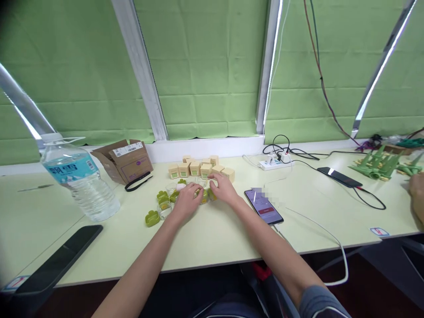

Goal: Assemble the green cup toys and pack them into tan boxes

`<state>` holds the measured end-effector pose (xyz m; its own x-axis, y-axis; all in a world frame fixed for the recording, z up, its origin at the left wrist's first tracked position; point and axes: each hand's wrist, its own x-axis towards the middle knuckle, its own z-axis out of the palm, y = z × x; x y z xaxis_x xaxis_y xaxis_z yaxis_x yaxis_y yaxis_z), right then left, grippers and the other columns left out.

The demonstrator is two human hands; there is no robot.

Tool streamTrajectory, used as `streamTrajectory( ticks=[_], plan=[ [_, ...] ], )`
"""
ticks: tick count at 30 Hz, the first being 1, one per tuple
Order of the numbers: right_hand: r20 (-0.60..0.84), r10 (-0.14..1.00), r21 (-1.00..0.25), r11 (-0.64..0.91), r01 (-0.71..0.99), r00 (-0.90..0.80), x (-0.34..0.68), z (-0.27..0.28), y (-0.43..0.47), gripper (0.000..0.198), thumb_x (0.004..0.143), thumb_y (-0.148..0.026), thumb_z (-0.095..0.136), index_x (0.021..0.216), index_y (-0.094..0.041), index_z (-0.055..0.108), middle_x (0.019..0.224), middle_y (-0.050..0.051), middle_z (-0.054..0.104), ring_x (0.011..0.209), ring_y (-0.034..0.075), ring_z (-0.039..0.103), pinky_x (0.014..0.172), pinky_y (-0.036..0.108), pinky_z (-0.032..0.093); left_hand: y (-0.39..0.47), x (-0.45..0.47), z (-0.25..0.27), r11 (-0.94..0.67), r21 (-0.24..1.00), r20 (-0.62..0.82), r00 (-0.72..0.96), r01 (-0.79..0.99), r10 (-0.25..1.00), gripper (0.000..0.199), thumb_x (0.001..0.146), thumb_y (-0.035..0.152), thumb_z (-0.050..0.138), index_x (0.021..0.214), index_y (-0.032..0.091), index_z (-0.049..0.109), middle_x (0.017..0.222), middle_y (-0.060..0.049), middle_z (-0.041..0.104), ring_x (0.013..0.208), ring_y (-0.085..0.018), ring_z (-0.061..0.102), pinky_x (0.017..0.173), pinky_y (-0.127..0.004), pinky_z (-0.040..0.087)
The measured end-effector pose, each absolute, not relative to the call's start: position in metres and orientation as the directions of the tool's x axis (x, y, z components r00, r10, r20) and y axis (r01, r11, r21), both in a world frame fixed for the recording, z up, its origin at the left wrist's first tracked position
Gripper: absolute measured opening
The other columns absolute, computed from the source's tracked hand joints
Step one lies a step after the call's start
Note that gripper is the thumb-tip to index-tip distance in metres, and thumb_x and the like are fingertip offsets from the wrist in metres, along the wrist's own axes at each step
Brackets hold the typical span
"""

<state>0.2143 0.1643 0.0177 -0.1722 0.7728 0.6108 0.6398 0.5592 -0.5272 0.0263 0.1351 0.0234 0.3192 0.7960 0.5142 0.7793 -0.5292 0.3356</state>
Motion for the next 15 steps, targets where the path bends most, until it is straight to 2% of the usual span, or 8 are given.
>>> streamTrajectory(
  ticks=[6,11,15],
  plan=[
    [0.419,0.864,-0.322,0.428,0.844,-0.279,0.202,0.042,0.210,0.030,0.094,-0.020,0.052,0.121,-0.019,0.065,0.123,0.009,0.071,0.116,0.024,0.063,0.102,0.036,0.047,0.143,0.024,0.025,-0.582,0.248,0.516,0.402,0.775,0.756,0.024,0.098,0.025,0.047,0.090,0.020,0.069,0.089,-0.006,0.067,0.084,-0.022,0.063,0.082,-0.038,0.047],
    [0.351,0.885,-0.244,0.403,0.882,-0.307,0.186,0.058,0.251,0.035,0.095,-0.020,0.052,0.127,-0.016,0.064,0.127,0.015,0.069,0.119,0.029,0.063,0.098,0.037,0.049,0.136,0.018,0.024,-0.630,0.208,0.527,0.457,0.748,0.716,0.027,0.100,0.023,0.044,0.090,0.021,0.069,0.090,-0.006,0.068,0.084,-0.022,0.064,0.081,-0.037,0.047],
    [0.280,0.898,-0.189,0.398,0.897,-0.339,0.163,0.061,0.278,0.042,0.094,-0.020,0.053,0.134,-0.014,0.059,0.131,0.018,0.066,0.120,0.031,0.063,0.100,0.040,0.048,0.125,0.012,0.022,-0.677,0.139,0.557,0.508,0.723,0.657,0.025,0.101,0.022,0.043,0.097,0.021,0.068,0.099,-0.007,0.069,0.094,-0.023,0.065,0.088,-0.040,0.046]
  ],
)
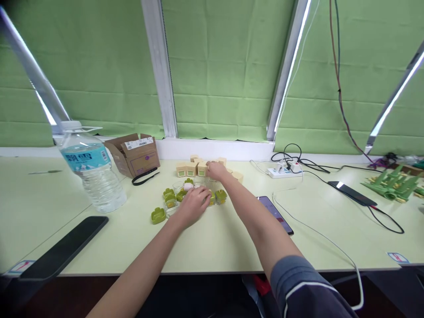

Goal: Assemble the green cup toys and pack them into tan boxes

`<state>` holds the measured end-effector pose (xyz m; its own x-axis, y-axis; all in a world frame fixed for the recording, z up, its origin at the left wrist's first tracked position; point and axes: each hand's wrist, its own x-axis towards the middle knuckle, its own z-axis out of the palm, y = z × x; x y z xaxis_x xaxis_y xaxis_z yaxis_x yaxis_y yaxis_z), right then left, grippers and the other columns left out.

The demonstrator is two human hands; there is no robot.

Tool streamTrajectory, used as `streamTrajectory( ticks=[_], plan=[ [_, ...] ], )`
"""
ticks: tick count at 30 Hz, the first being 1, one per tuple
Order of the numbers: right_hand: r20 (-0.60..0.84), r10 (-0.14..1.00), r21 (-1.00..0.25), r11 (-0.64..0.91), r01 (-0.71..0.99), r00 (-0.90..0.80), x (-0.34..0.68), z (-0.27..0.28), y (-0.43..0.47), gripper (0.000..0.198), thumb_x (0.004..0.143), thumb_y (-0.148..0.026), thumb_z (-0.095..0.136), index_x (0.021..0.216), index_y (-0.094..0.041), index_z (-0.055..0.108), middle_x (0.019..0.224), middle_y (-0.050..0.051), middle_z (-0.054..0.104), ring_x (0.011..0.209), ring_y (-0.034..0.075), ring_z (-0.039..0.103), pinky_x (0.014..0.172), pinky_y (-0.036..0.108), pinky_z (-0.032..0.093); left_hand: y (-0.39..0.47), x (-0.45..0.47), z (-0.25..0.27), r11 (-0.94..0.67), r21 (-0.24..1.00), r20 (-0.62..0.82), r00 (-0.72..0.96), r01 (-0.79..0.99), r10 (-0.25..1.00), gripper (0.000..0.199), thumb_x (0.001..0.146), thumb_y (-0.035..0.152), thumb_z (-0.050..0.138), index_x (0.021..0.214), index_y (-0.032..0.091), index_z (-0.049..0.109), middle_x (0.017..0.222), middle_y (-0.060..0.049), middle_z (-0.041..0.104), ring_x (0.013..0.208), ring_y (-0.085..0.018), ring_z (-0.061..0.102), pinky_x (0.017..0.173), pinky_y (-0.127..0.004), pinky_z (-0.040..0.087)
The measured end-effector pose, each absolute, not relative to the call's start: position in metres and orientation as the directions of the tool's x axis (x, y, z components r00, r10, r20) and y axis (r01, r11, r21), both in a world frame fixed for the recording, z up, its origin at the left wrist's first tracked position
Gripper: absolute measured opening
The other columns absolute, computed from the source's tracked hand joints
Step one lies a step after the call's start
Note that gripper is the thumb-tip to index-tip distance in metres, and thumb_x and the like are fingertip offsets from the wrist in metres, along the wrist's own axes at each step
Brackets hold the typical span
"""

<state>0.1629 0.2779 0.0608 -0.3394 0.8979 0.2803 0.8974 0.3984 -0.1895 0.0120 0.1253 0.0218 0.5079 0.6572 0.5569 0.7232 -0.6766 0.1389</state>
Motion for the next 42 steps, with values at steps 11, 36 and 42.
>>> streamTrajectory(
  ticks=[11,36,42],
  plan=[
    [0.226,0.917,-0.142,0.364,0.921,-0.328,0.122,0.052,0.301,0.037,0.097,-0.029,0.051,0.131,-0.015,0.053,0.137,0.020,0.060,0.128,0.032,0.056,0.102,0.044,0.046,0.119,0.005,0.020,-0.673,0.179,0.577,0.477,0.718,0.663,0.024,0.098,0.014,0.043,0.106,0.023,0.064,0.104,-0.006,0.069,0.094,-0.023,0.064,0.085,-0.040,0.047],
    [0.519,0.855,-0.832,0.499,0.244,0.021,0.206,0.040,0.186,0.059,0.086,-0.047,0.069,0.136,-0.021,0.053,0.130,0.014,0.065,0.108,0.023,0.067,0.087,0.036,0.057,0.132,0.003,0.018,-0.563,0.496,0.632,0.171,0.660,0.756,0.032,0.101,0.028,0.043,0.129,0.022,0.056,0.115,-0.010,0.068,0.102,-0.025,0.066,0.093,-0.044,0.052],
    [0.522,0.853,-0.845,0.516,0.140,0.005,0.194,0.023,0.145,0.055,0.085,-0.050,0.071,0.133,-0.024,0.060,0.131,0.011,0.066,0.111,0.025,0.065,0.087,0.038,0.056,0.128,-0.001,0.024,-0.583,0.589,0.626,0.140,0.560,0.767,0.051,0.103,0.045,0.038,0.150,0.026,0.042,0.134,-0.011,0.062,0.122,-0.026,0.060,0.107,-0.048,0.044]
  ],
)
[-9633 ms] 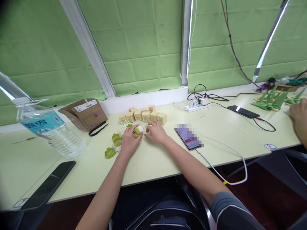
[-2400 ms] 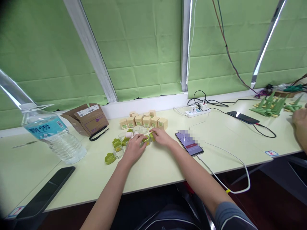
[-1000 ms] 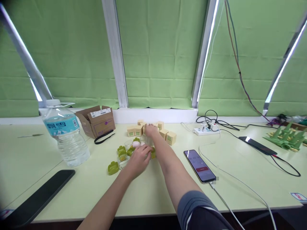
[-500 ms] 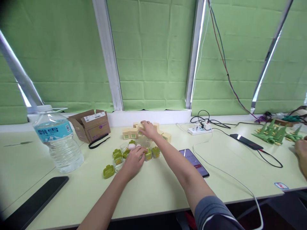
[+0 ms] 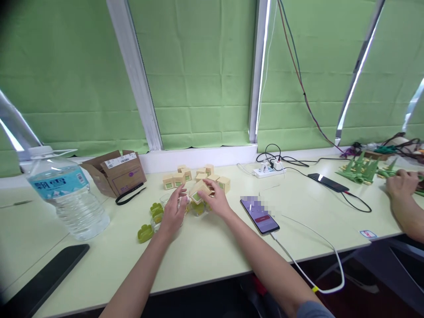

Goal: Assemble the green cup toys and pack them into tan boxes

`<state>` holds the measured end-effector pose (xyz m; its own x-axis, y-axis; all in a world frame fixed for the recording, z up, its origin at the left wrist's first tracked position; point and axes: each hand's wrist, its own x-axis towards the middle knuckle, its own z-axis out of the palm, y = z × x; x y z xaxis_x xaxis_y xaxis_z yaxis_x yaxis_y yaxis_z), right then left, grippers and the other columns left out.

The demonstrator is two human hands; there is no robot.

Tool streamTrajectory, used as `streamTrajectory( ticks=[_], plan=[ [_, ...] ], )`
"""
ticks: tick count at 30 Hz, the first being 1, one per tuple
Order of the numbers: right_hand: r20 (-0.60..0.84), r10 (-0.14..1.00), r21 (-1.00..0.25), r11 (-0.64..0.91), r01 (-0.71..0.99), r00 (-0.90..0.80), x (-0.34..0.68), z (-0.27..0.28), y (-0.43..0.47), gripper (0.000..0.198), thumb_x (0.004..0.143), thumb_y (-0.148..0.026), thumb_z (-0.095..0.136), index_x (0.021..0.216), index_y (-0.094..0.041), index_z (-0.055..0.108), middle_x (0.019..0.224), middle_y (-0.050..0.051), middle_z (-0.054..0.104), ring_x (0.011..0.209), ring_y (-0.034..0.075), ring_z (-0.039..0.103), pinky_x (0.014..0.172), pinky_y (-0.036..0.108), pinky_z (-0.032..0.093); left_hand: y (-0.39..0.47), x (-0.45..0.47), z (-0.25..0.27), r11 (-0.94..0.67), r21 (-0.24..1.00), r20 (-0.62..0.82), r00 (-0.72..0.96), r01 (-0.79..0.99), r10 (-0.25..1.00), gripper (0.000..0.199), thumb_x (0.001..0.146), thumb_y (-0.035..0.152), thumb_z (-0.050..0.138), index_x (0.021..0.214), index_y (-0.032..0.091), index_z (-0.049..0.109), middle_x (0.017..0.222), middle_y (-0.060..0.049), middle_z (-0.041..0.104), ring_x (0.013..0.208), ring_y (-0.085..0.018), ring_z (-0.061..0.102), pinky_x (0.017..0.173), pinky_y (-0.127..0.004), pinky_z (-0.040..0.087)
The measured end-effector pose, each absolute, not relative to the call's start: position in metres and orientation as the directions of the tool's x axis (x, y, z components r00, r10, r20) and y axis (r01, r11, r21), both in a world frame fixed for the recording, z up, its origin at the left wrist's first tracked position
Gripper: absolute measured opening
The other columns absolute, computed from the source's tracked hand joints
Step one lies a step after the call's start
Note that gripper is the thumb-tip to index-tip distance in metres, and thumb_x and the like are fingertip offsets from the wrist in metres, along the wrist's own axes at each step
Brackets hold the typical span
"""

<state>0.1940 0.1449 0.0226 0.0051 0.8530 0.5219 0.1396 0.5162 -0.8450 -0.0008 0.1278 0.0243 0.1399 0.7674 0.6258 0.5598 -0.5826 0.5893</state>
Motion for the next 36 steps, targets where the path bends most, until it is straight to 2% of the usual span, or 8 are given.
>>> streamTrajectory(
  ticks=[5,8,11,13,14,21,31,36],
  plan=[
    [0.656,0.749,-0.701,0.650,0.293,-0.092,0.189,0.023,0.127,0.053,0.087,-0.051,0.070,0.134,-0.026,0.062,0.133,0.009,0.065,0.119,0.026,0.062,0.101,0.042,0.050,0.124,0.002,0.024,-0.639,0.567,0.602,0.268,0.520,0.752,0.053,0.100,0.049,0.045,0.148,0.026,0.046,0.149,-0.010,0.055,0.136,-0.027,0.052,0.114,-0.046,0.040],
    [0.664,0.732,-0.666,0.673,0.322,-0.157,0.193,0.026,0.139,0.043,0.102,-0.049,0.047,0.135,-0.026,0.061,0.135,0.007,0.066,0.123,0.023,0.061,0.103,0.039,0.049,0.125,0.003,0.022,-0.656,0.553,0.654,0.220,0.513,0.723,0.051,0.100,0.048,0.047,0.143,0.023,0.050,0.141,-0.012,0.060,0.129,-0.027,0.057,0.111,-0.045,0.044],
    [0.582,0.810,-0.623,0.506,0.597,-0.080,0.198,0.036,0.175,0.043,0.107,-0.040,0.031,0.135,-0.021,0.059,0.135,0.007,0.066,0.124,0.020,0.061,0.104,0.035,0.049,0.129,0.001,0.021,-0.646,0.565,0.703,0.111,0.512,0.703,0.048,0.100,0.046,0.046,0.140,0.021,0.052,0.138,-0.013,0.062,0.127,-0.028,0.058,0.109,-0.046,0.045],
    [0.437,0.889,-0.397,0.327,0.857,-0.137,0.199,0.045,0.206,0.041,0.105,-0.033,0.036,0.139,-0.021,0.055,0.141,0.007,0.063,0.129,0.021,0.058,0.108,0.035,0.046,0.131,-0.001,0.021,-0.630,0.591,0.710,0.047,0.504,0.703,0.047,0.101,0.045,0.045,0.141,0.021,0.052,0.139,-0.013,0.061,0.128,-0.028,0.058,0.109,-0.047,0.045],
    [0.404,0.903,-0.351,0.300,0.887,-0.145,0.199,0.049,0.221,0.041,0.102,-0.030,0.044,0.139,-0.020,0.056,0.141,0.009,0.062,0.131,0.024,0.056,0.108,0.038,0.045,0.132,-0.002,0.021,-0.623,0.602,0.710,0.024,0.500,0.704,0.047,0.100,0.045,0.045,0.141,0.021,0.052,0.139,-0.013,0.061,0.128,-0.028,0.058,0.110,-0.048,0.045],
    [0.242,0.951,-0.200,0.241,0.950,-0.190,0.186,0.050,0.282,0.048,0.088,-0.034,0.068,0.133,-0.019,0.061,0.128,0.019,0.068,0.127,0.038,0.057,0.106,0.054,0.042,0.135,-0.005,0.019,-0.604,0.604,0.703,0.009,0.520,0.711,0.047,0.100,0.043,0.046,0.140,0.020,0.052,0.137,-0.013,0.061,0.126,-0.028,0.058,0.109,-0.047,0.045],
    [0.321,0.910,-0.168,0.326,0.930,-0.261,0.207,0.045,0.280,0.062,0.095,-0.048,0.061,0.148,-0.019,0.044,0.143,0.016,0.058,0.130,0.028,0.055,0.105,0.034,0.043,0.134,-0.004,0.021,-0.603,0.601,0.701,0.018,0.524,0.713,0.046,0.099,0.043,0.047,0.138,0.020,0.052,0.136,-0.013,0.062,0.127,-0.028,0.058,0.110,-0.047,0.044],
    [0.317,0.906,-0.166,0.344,0.924,-0.280,0.210,0.040,0.279,0.060,0.096,-0.049,0.061,0.146,-0.020,0.047,0.147,0.013,0.056,0.129,0.028,0.056,0.105,0.034,0.044,0.134,-0.004,0.022,-0.588,0.600,0.691,0.020,0.543,0.723,0.046,0.099,0.042,0.047,0.139,0.019,0.052,0.137,-0.013,0.061,0.127,-0.028,0.057,0.110,-0.047,0.044]
  ],
)
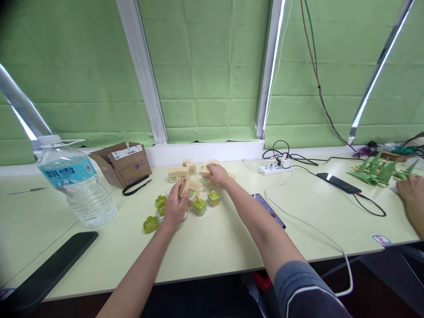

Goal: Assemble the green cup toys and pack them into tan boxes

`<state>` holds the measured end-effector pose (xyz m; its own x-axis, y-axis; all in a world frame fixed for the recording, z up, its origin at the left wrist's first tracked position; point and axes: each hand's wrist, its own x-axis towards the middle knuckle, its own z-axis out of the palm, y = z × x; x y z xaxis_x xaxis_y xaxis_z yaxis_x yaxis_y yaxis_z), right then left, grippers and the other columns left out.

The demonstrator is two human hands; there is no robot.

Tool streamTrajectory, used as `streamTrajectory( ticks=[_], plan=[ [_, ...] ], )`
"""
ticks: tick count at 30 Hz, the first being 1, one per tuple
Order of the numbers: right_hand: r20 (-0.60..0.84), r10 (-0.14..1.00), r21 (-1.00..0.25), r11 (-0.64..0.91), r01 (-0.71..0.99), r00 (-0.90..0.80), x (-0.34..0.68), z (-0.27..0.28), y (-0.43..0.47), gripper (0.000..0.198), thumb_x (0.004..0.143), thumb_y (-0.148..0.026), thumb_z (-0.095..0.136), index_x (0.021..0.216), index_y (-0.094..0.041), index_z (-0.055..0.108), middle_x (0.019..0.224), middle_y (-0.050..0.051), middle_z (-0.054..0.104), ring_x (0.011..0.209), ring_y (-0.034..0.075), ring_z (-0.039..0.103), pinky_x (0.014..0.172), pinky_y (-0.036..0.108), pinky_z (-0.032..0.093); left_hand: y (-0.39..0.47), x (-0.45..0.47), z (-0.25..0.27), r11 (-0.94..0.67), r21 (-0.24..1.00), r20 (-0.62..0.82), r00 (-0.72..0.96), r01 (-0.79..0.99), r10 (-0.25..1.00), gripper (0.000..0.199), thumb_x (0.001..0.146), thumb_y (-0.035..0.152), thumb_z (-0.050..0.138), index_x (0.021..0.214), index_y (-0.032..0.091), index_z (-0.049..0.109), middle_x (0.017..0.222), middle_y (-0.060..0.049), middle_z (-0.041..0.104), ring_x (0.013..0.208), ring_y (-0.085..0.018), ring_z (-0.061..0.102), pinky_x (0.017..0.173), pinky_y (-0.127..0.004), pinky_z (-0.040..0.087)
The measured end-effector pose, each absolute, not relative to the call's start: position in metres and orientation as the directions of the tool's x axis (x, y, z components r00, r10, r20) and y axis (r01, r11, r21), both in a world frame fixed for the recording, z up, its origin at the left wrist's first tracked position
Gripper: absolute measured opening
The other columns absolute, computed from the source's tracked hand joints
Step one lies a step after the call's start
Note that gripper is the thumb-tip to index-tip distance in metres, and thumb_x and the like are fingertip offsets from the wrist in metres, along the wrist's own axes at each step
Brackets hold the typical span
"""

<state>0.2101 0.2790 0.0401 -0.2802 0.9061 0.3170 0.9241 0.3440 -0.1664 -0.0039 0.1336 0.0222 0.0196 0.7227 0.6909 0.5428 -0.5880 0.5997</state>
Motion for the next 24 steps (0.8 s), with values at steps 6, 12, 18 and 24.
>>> streamTrajectory(
  ticks=[6,12,18,24],
  plan=[
    [0.236,0.940,-0.151,0.285,0.946,-0.246,0.210,0.036,0.283,0.058,0.093,-0.048,0.063,0.143,-0.023,0.049,0.138,0.015,0.062,0.123,0.032,0.060,0.098,0.040,0.048,0.133,-0.004,0.023,-0.576,0.605,0.684,0.012,0.550,0.729,0.046,0.098,0.042,0.047,0.137,0.019,0.053,0.136,-0.014,0.062,0.126,-0.029,0.058,0.108,-0.047,0.045],
    [0.169,0.953,-0.119,0.274,0.954,-0.252,0.227,0.040,0.277,0.060,0.096,-0.052,0.058,0.150,-0.031,0.042,0.136,0.015,0.061,0.121,0.034,0.061,0.095,0.041,0.048,0.132,-0.002,0.022,-0.576,0.611,0.678,0.016,0.543,0.735,0.045,0.098,0.042,0.048,0.136,0.019,0.053,0.134,-0.014,0.063,0.124,-0.028,0.059,0.108,-0.048,0.045],
    [0.110,0.964,-0.133,0.257,0.957,-0.244,0.251,0.044,0.272,0.077,0.089,-0.056,0.066,0.154,-0.028,0.036,0.136,0.016,0.060,0.117,0.033,0.064,0.090,0.037,0.050,0.129,0.000,0.023,-0.564,0.626,0.654,0.030,0.538,0.755,0.045,0.098,0.042,0.047,0.137,0.019,0.053,0.133,-0.013,0.063,0.122,-0.028,0.059,0.108,-0.048,0.045],
    [0.060,0.967,-0.135,0.255,0.958,-0.249,0.273,0.046,0.278,0.087,0.078,-0.049,0.081,0.150,-0.019,0.045,0.136,0.016,0.063,0.127,0.031,0.059,0.097,0.033,0.048,0.130,-0.001,0.023,-0.551,0.637,0.638,0.033,0.539,0.770,0.046,0.098,0.043,0.047,0.138,0.020,0.053,0.134,-0.013,0.062,0.121,-0.028,0.059,0.106,-0.048,0.046]
  ],
)
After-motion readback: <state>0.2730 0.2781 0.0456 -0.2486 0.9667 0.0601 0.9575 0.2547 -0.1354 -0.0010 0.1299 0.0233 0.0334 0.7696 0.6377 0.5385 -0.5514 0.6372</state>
